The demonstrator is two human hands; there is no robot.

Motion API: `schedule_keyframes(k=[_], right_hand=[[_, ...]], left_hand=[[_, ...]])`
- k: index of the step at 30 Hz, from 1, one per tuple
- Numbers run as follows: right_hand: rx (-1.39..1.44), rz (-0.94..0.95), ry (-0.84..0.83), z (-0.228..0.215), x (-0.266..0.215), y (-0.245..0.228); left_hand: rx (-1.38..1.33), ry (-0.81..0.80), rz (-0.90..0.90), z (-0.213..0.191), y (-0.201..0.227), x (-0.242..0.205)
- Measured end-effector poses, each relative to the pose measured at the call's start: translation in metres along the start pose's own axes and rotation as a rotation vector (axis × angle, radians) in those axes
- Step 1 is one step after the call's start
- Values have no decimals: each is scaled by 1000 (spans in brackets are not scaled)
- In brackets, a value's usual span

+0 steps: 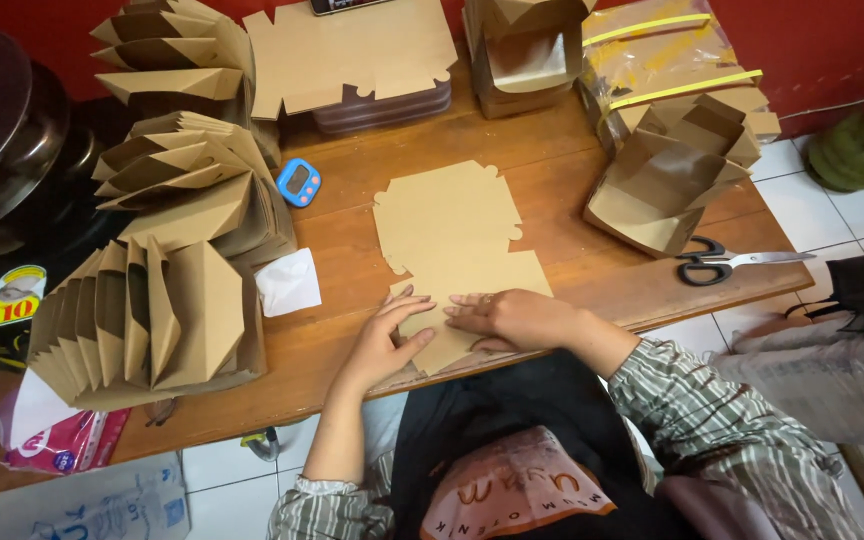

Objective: The person folds flat brown cardboard sheets into small open-top boxes by hand, pressing creases and tucking flaps to form the sides. Completed boxes are stacked on the table. Scissors and a digital timer are visible but not used.

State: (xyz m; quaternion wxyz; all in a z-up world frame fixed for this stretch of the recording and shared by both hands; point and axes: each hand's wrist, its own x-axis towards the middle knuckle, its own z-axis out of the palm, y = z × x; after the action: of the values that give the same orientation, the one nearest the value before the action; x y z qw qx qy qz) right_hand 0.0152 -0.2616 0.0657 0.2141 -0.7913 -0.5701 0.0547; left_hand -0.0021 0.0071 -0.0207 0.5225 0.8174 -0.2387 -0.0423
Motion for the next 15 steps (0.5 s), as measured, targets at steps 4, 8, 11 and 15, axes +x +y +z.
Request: schedule_keyframes(k=[4,8,11,15], right_hand=[[22,25,-15,-10,3,-9],[-31,-39,11,-3,0,-8],[-106,-86,67,7,-3,-2],[-285,-128,131,34,-9,9]], left_hand=[[5,0,4,-1,4,1],[36,-37,51,1,-1,-3],[99,-67,79,0,7,-3],[192,-67,115,0,24,-9]])
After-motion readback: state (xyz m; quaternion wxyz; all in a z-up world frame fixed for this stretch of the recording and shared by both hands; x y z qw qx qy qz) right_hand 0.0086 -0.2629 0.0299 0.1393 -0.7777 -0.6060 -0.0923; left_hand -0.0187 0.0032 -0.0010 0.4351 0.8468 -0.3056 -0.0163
